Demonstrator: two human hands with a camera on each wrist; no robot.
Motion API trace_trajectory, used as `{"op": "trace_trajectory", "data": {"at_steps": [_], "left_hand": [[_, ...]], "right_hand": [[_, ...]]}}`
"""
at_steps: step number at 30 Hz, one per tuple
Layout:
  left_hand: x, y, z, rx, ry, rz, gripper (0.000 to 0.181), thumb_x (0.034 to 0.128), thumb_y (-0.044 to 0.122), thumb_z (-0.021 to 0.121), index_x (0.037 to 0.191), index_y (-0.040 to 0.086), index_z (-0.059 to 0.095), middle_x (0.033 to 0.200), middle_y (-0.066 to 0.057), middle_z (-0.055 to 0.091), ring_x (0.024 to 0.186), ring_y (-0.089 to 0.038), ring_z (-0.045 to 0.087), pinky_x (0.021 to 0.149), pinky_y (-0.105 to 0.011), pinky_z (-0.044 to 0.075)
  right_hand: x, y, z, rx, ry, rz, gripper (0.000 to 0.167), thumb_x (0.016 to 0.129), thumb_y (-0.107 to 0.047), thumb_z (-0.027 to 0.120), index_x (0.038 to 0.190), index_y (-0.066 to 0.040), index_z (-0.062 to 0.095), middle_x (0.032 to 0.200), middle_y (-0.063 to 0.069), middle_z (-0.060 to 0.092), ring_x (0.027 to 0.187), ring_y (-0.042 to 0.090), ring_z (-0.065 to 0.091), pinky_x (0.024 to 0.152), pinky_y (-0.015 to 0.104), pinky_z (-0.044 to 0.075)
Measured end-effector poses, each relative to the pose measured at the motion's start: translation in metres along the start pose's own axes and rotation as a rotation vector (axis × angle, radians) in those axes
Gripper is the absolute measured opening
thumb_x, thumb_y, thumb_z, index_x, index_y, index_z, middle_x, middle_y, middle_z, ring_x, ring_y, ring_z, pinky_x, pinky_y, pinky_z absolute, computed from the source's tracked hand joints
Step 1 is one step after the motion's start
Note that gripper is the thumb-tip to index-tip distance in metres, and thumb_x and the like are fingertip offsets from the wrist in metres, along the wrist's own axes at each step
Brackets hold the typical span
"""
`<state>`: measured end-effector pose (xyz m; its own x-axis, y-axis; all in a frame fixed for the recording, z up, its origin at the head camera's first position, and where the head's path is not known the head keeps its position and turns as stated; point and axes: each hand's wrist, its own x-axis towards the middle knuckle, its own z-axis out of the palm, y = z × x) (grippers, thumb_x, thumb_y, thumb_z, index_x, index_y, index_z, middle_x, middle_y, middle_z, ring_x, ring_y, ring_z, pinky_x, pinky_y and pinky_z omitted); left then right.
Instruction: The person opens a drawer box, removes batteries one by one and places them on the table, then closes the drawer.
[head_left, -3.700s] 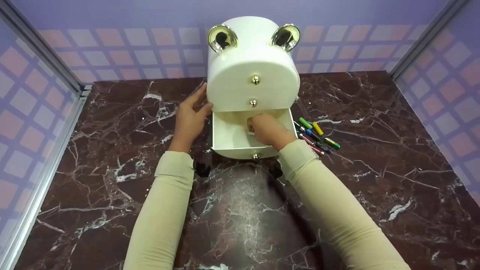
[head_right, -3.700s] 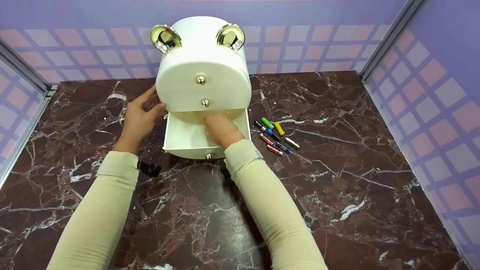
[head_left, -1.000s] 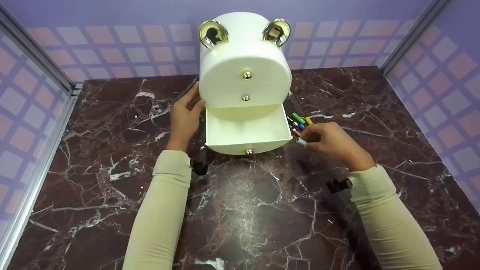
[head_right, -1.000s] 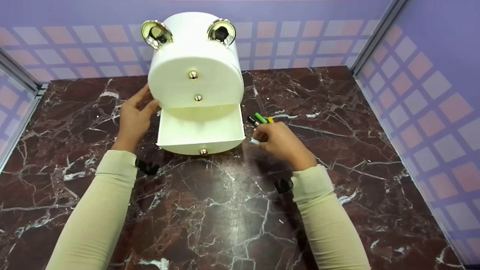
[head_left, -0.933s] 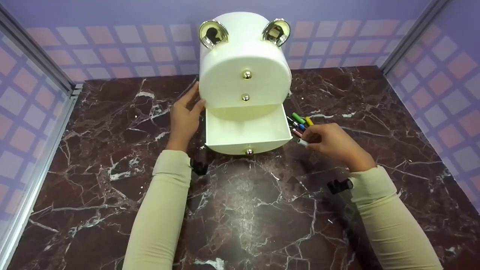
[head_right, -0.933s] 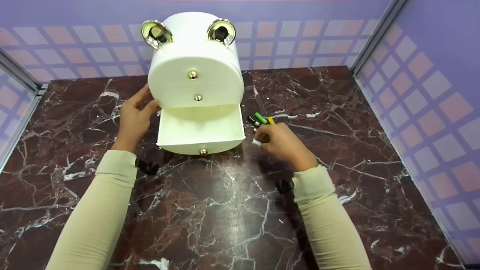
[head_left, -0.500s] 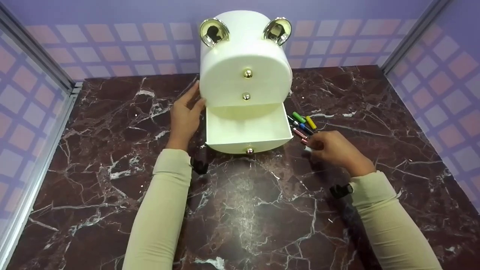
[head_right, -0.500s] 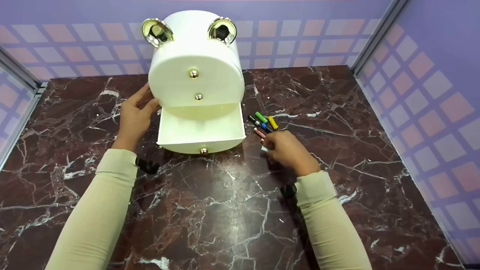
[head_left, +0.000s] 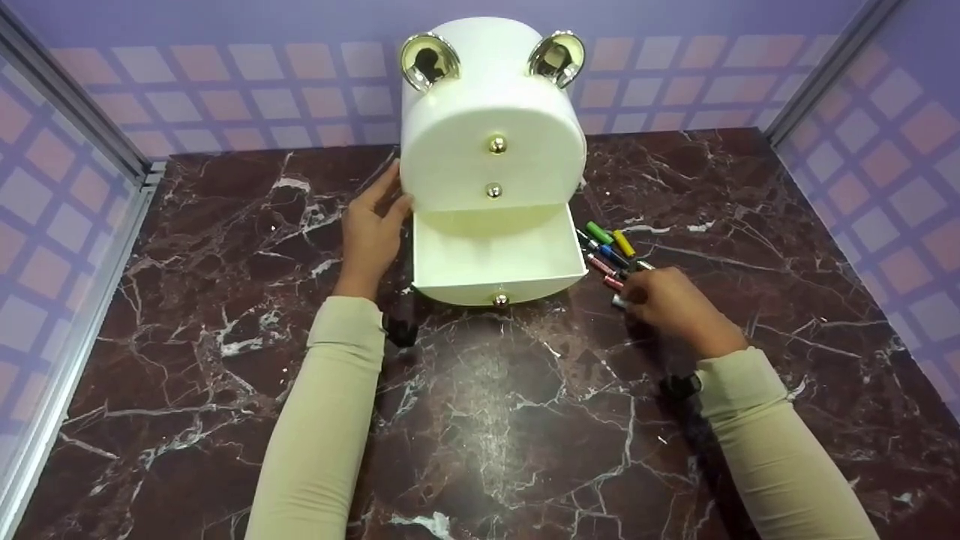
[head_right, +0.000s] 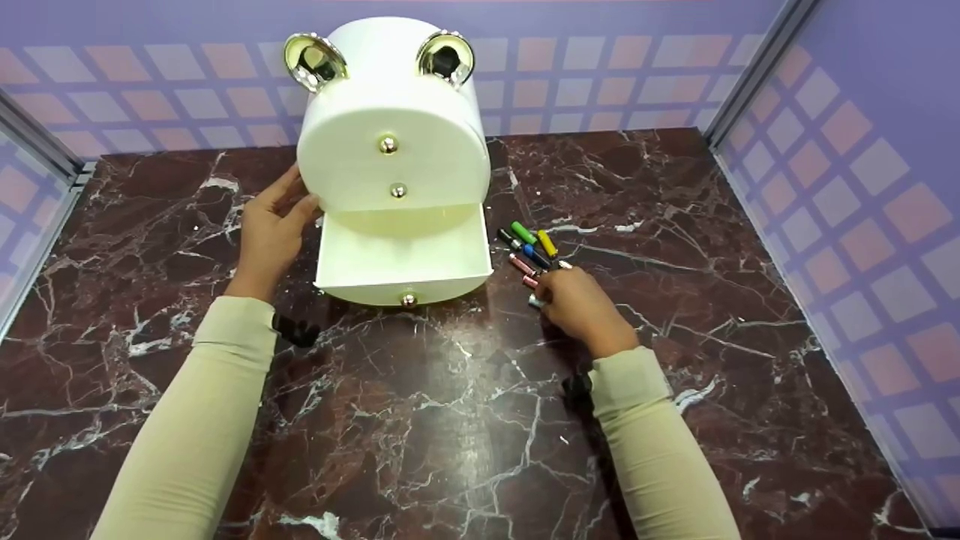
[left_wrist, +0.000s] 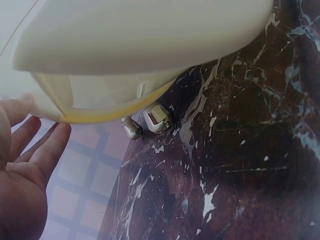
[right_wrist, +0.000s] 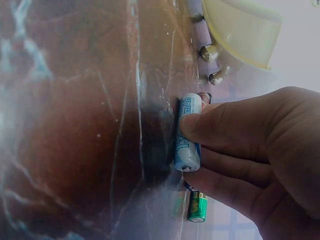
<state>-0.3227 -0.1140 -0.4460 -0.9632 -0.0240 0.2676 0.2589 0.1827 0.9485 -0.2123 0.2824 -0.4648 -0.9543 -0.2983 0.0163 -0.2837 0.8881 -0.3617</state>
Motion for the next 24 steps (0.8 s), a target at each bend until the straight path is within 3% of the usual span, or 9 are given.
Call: {"op": "trace_trajectory", "data": {"at_steps": [14, 19, 24], "left_hand": [[-0.001, 0.001, 0.001, 0.021, -0.001, 0.011, 0.048, 0.0929, 0.015, 0.064, 0.139, 0.025, 0.053, 0.136, -0.006, 0.06, 0.113, -0.024, 0.064, 0.095, -0.026, 0.054], [0.0, 0.0, 0.001, 0.01, 0.005, 0.024, 0.049, 0.0922, 0.013, 0.065, 0.139, 0.02, 0.054, 0.135, -0.007, 0.061, 0.115, -0.024, 0.064, 0.094, -0.026, 0.054], [0.001, -0.001, 0.001, 0.015, 0.012, 0.021, 0.049, 0.0917, 0.013, 0.065, 0.138, 0.021, 0.054, 0.135, -0.007, 0.061, 0.113, -0.022, 0.064, 0.093, -0.025, 0.054]], "right_hand": [[-0.004, -0.002, 0.002, 0.003, 0.046, -0.006, 0.005, 0.08, -0.009, 0.075, 0.083, -0.007, 0.073, 0.079, 0.006, 0.071, 0.072, 0.022, 0.064, 0.068, 0.042, 0.053], [-0.005, -0.009, -0.001, -0.01, 0.102, -0.048, 0.006, 0.081, -0.01, 0.076, 0.083, -0.005, 0.072, 0.081, 0.008, 0.07, 0.072, 0.023, 0.064, 0.068, 0.041, 0.053], [-0.004, -0.025, -0.003, -0.03, 0.175, -0.121, 0.011, 0.075, -0.007, 0.078, 0.084, -0.005, 0.071, 0.083, 0.01, 0.068, 0.074, 0.026, 0.063, 0.07, 0.044, 0.053]]}}
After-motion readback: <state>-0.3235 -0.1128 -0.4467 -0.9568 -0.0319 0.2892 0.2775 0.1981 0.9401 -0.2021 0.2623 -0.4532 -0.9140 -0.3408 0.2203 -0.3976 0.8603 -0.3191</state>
